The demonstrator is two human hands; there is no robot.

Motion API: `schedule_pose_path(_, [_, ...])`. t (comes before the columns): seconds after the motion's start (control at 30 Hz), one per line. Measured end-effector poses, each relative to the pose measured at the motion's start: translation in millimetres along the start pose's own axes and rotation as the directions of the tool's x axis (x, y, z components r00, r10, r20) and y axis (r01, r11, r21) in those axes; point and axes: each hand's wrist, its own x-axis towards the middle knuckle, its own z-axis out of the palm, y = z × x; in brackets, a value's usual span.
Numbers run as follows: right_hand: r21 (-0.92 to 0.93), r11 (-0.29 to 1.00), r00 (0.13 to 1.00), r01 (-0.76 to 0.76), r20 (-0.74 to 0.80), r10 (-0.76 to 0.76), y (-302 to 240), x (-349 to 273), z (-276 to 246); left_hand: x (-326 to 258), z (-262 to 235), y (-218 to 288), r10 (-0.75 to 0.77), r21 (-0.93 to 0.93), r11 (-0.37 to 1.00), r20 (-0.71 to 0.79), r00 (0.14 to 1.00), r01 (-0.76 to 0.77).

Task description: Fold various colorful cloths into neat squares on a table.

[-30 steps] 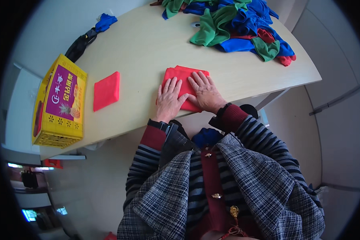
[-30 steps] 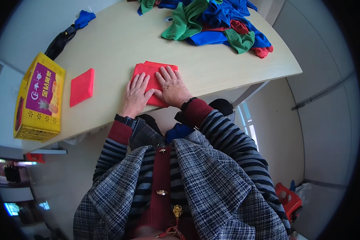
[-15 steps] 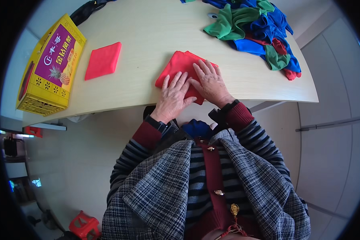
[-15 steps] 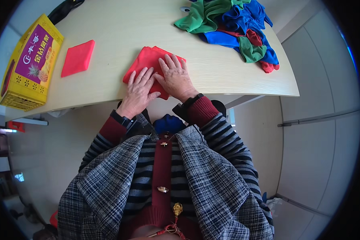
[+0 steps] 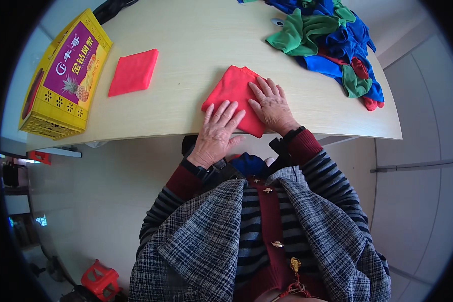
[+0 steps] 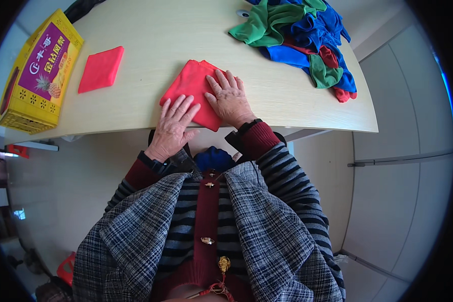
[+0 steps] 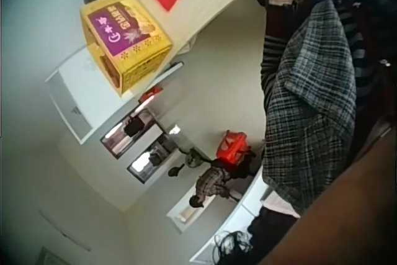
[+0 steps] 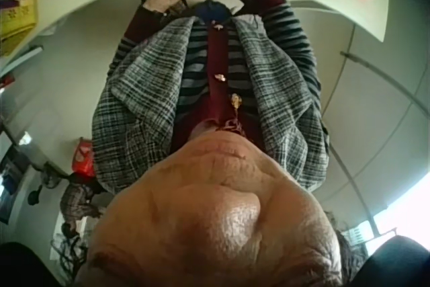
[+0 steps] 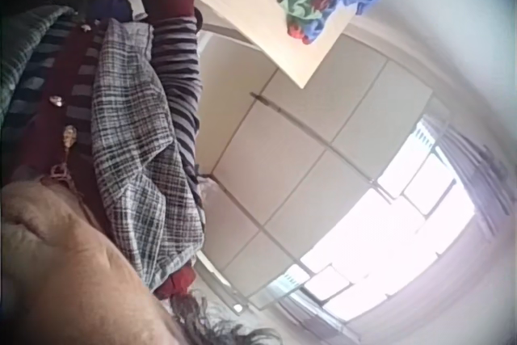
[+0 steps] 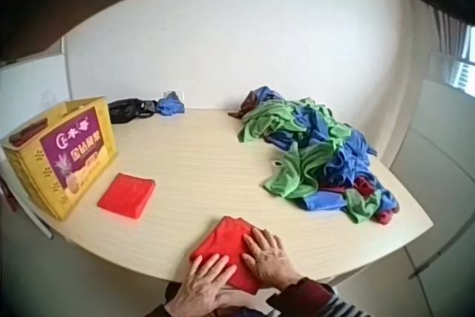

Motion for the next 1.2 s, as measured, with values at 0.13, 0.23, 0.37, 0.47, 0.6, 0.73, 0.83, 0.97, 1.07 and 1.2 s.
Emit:
schedule_pose_path(0.13, [-0.080,0.994,0.994,-0.078,0.066,0.084,-31,-5,-18,-6,-8,-23,-0.042,0.150,0.988,0.003,0.999,0.041])
schedule_pose_path(0.23, [-0.009,0.998,0.994,-0.056,-0.093,0.055,-57,-1,-14,-6,-4,-14,-0.081,0.135,0.988,-0.010,0.997,0.081])
schedule_pose_path(0.37, [-0.016,0.999,0.999,-0.042,-0.026,0.042,-50,-7,3,-7,-1,-2,-0.096,0.135,0.986,-0.034,0.995,0.100])
schedule_pose_path(0.47, [0.019,0.996,0.996,0.089,-0.009,-0.089,-29,-2,1,-11,-8,8,-0.085,0.127,0.988,-0.023,0.996,0.088])
schedule_pose_path(0.6, [0.082,0.973,0.975,0.216,0.026,-0.219,-14,-2,-7,-6,-25,16,-0.070,0.082,0.994,0.049,0.996,0.066])
schedule_pose_path(0.73, [0.194,0.968,0.984,0.162,0.048,-0.174,-14,-2,-14,10,-29,13,-0.079,0.037,0.996,0.064,0.995,0.077])
schedule_pose_path(0.83, [0.177,0.980,0.996,0.086,0.017,-0.091,-22,2,-10,34,-19,-1,-0.049,0.057,0.997,-0.058,0.997,0.052])
schedule_pose_path(0.97, [0.036,0.999,0.997,-0.003,-0.078,0.006,-26,5,7,60,12,-21,-0.097,0.036,0.994,-0.079,0.992,0.100])
schedule_pose_path(1.07, [0.008,0.999,0.995,-0.042,-0.090,0.042,-26,2,14,64,26,-29,-0.129,-0.002,0.992,0.026,0.991,0.129])
schedule_pose_path(1.2, [-0.015,0.996,0.996,-0.085,-0.036,0.085,-21,0,11,62,36,-36,-0.126,-0.033,0.991,0.013,0.992,0.126])
